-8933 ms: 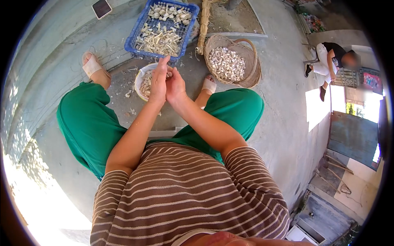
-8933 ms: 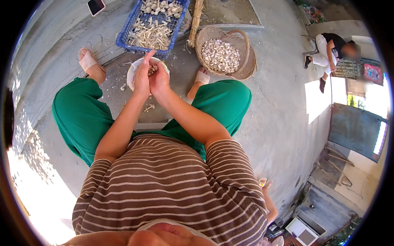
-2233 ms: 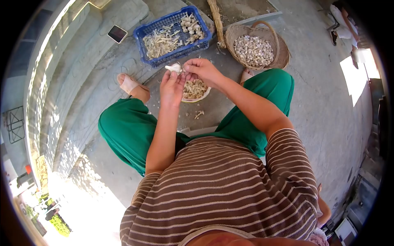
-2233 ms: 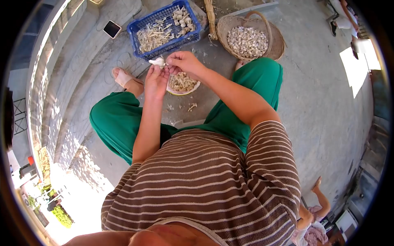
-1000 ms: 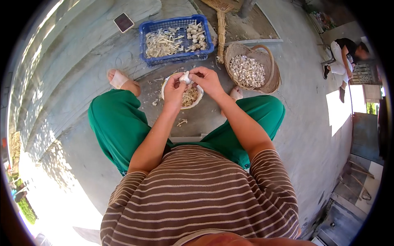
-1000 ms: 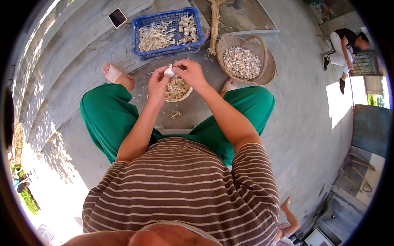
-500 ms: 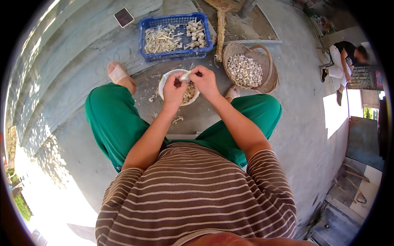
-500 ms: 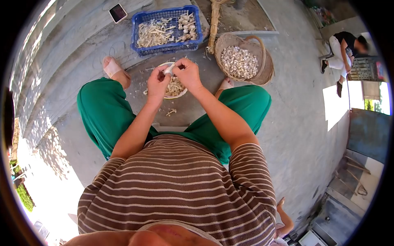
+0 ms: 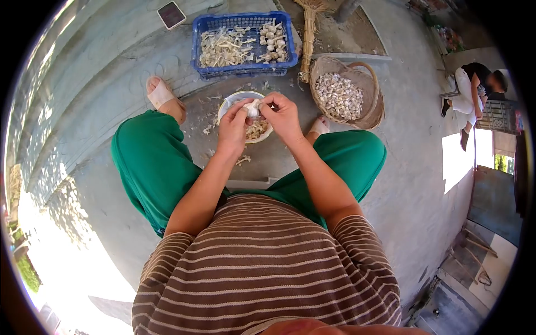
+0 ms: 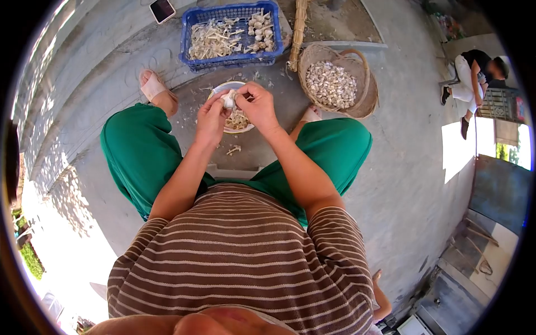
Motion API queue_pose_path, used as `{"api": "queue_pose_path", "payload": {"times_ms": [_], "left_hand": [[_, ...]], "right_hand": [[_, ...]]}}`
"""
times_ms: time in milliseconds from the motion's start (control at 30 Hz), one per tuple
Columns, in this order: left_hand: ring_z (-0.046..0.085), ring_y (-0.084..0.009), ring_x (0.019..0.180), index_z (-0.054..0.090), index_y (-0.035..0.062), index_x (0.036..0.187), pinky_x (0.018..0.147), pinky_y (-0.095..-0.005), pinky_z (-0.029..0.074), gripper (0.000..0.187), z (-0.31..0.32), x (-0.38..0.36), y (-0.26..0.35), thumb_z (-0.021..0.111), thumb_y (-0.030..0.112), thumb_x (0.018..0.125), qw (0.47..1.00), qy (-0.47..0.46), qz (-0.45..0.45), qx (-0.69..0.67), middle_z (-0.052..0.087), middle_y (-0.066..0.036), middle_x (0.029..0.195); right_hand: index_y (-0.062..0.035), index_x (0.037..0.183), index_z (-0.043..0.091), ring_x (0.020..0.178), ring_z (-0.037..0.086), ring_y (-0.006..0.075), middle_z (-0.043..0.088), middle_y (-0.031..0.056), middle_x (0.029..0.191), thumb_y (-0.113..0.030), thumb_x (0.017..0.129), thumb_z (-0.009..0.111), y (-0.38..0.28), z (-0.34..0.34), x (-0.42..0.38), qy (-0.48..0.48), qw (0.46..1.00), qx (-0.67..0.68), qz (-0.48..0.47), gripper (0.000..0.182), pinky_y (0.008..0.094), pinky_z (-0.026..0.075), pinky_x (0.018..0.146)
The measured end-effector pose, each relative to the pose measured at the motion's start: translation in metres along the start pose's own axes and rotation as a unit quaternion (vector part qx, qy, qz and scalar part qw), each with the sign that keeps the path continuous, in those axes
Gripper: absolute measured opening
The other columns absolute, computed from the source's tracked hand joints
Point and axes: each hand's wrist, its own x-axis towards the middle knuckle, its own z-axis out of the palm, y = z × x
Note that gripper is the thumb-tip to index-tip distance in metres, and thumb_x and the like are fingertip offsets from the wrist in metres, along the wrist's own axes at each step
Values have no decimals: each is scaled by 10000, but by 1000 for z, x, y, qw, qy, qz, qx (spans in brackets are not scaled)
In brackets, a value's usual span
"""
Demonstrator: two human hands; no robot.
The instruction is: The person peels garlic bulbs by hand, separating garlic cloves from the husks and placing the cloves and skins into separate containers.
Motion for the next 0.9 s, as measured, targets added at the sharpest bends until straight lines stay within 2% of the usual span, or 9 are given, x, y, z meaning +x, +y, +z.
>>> {"api": "queue_pose_path", "payload": {"times_ms": [67,133,200,333,400,500,600,800,900], "left_hand": [[525,-94,777,547,9,1159,685,-234,436,275,9,2,2,464,64,903,999,13,14,-29,596,-61,1015],[503,-93,729,533,11,1165,657,-230,427,275,12,4,2,462,64,905,997,26,25,-62,593,-59,1006],[528,-106,785,500,10,1197,700,-247,449,293,11,5,3,480,94,917,997,5,22,-73,582,-68,1048],[536,-112,856,498,9,1215,738,-260,453,320,17,0,6,524,114,915,998,-26,52,-21,575,-69,1084],[535,-113,862,494,4,1218,761,-258,458,354,21,-6,7,578,81,883,993,-31,82,78,568,-67,1102],[564,-133,885,477,-13,1202,746,-261,494,401,17,-7,10,613,-8,826,997,-19,63,47,572,-96,1064],[546,-123,871,495,-4,1188,770,-273,473,330,5,-3,2,575,28,869,994,-25,69,75,566,-59,1033],[569,-133,785,470,-27,1195,714,-258,481,299,-8,-4,-1,510,40,907,996,-37,44,67,574,-87,977],[565,-135,807,479,-25,1197,722,-265,482,285,-11,-5,0,484,71,929,997,-49,22,53,573,-77,985]], "right_hand": [[39,802,595,612,572,78,552,32,780,11,800,602,-3,3,5,19,999,-42,14,29,218,483,516],[36,814,602,613,571,81,550,33,785,10,799,611,-5,4,8,22,999,-8,32,31,219,485,512],[33,827,609,613,570,84,548,34,790,9,798,620,-7,6,8,25,998,25,51,39,221,488,508],[31,844,627,628,573,91,544,38,786,0,788,653,-7,4,8,8,1000,12,4,69,222,491,510],[32,838,632,631,573,92,543,39,782,2,784,659,-7,2,8,-4,1000,-4,-3,67,222,488,511],[28,809,644,617,570,93,543,38,786,15,778,659,-8,0,8,-25,1000,-2,-5,38,219,478,512],[32,817,651,645,572,81,547,25,793,15,793,643,-10,-2,13,-51,999,-13,4,31,207,486,540],[32,819,648,600,553,66,554,24,753,18,788,641,-5,-4,9,-69,995,-73,-14,35,212,451,504],[27,818,641,588,553,70,566,26,759,9,794,635,-1,-6,9,-77,992,-98,-19,30,211,448,503]]}}
